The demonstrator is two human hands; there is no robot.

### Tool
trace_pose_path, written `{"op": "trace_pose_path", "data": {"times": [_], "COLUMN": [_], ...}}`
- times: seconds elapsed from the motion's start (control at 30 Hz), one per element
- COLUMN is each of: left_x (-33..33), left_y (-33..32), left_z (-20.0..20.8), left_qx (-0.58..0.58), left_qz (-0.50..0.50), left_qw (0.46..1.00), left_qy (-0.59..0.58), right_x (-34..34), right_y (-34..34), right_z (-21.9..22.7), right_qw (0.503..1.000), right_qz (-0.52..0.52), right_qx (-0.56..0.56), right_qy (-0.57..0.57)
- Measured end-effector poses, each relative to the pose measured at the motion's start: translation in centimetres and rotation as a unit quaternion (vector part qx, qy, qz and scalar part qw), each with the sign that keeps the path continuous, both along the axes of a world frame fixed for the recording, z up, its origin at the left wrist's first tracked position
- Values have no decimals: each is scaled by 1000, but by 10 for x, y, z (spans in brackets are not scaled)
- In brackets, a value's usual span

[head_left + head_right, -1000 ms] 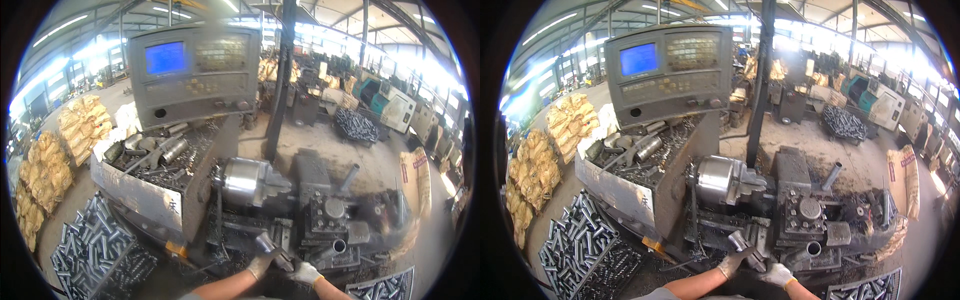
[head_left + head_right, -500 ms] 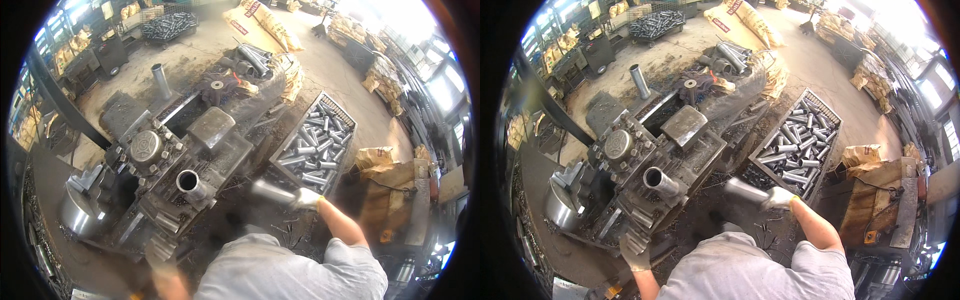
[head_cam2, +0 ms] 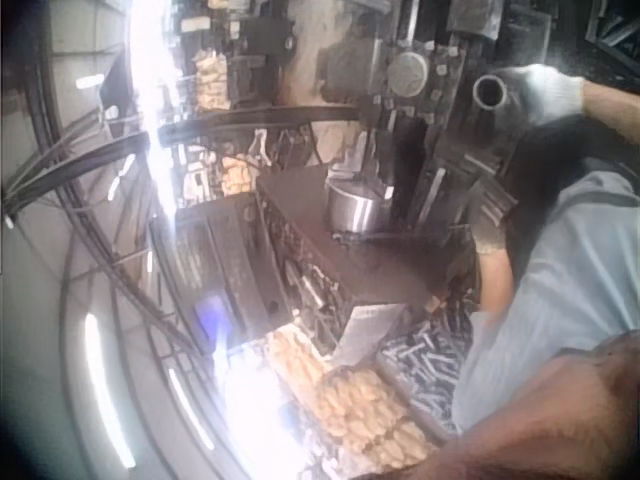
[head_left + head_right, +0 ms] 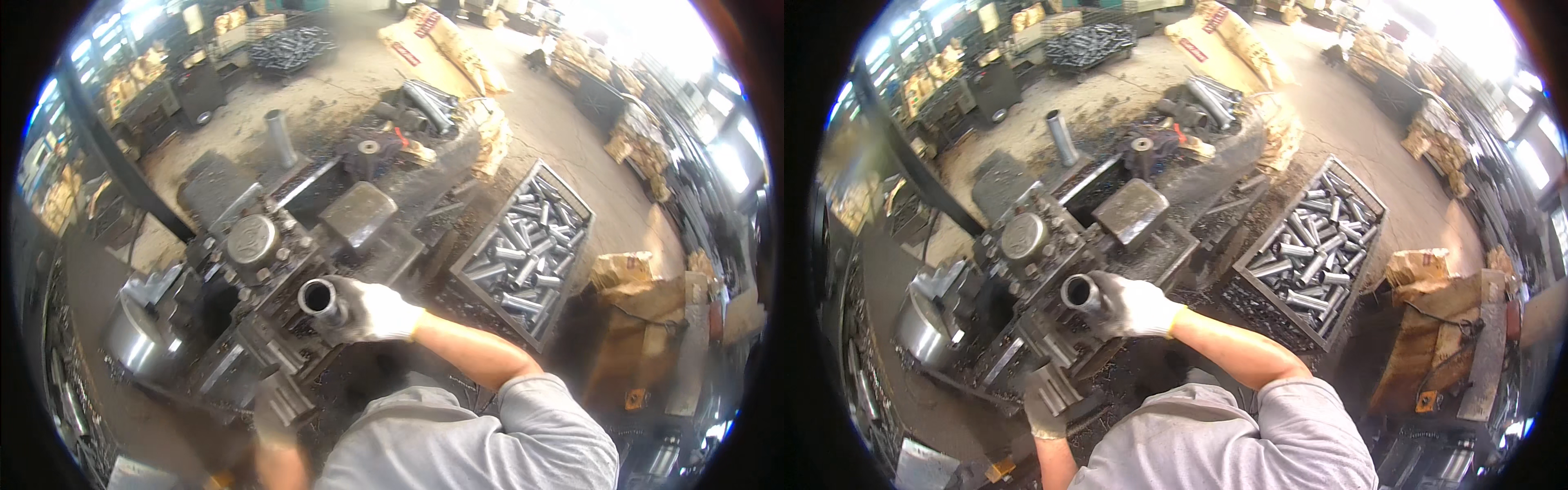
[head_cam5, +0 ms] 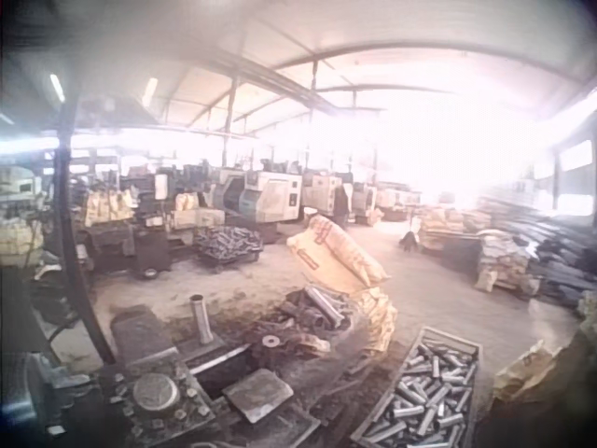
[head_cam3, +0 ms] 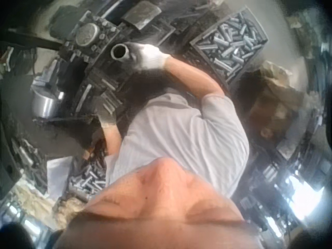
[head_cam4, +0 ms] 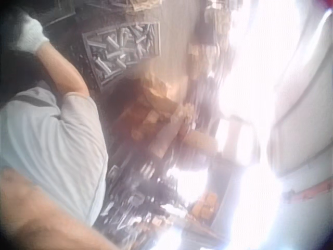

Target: The person repeatedly picks up cylindrical metal parts from a bin, inserts them into a lathe chuck, operates the machine controls, and removes the processed parts to place them in a collection bin. The cycle repeats continuously in a workshop environment.

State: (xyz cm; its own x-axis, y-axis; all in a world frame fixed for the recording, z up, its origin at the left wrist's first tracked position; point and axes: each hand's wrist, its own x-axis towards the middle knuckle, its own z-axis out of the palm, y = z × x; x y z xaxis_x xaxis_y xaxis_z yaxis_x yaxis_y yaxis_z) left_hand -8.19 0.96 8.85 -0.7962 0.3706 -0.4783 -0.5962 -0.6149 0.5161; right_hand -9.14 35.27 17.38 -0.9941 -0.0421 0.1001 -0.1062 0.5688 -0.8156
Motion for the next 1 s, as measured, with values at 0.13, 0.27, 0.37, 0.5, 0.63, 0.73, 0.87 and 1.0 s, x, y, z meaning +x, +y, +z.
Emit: {"op": "trace_pose_path", "data": {"times": [0.13, 0.27, 0.37, 0.5, 0.63, 0.73, 0.87, 1.0], "left_x": [19, 20, 5, -7, -18, -33, -62, -84], "left_y": [12, 12, -8, -53, -79, -73, -47, -47], "left_z": [16, 33, 30, 15, 8, 25, 82, 138], "left_qx": [122, 140, -48, -95, -51, -8, 36, -143], "left_qz": [-42, -6, 76, 114, 155, 208, 216, 194], "left_qw": [990, 988, 996, 987, 982, 974, 957, 846], "left_qy": [-63, -66, 31, 59, 93, 86, 192, 476], "right_x": [-30, 1, 2, -38, -58, -69, -98, -138], "right_y": [-50, -89, -135, -174, -158, -160, -218, -213], "right_z": [33, 22, -25, -81, -61, -18, 32, 112], "right_qw": [990, 929, 949, 930, 960, 967, 952, 963], "right_qz": [-32, 279, 234, 65, 92, 132, 217, 264], "right_qx": [125, 172, 176, 352, 253, -144, -27, 4], "right_qy": [-65, 173, 116, -83, -84, -162, -212, -46]}}
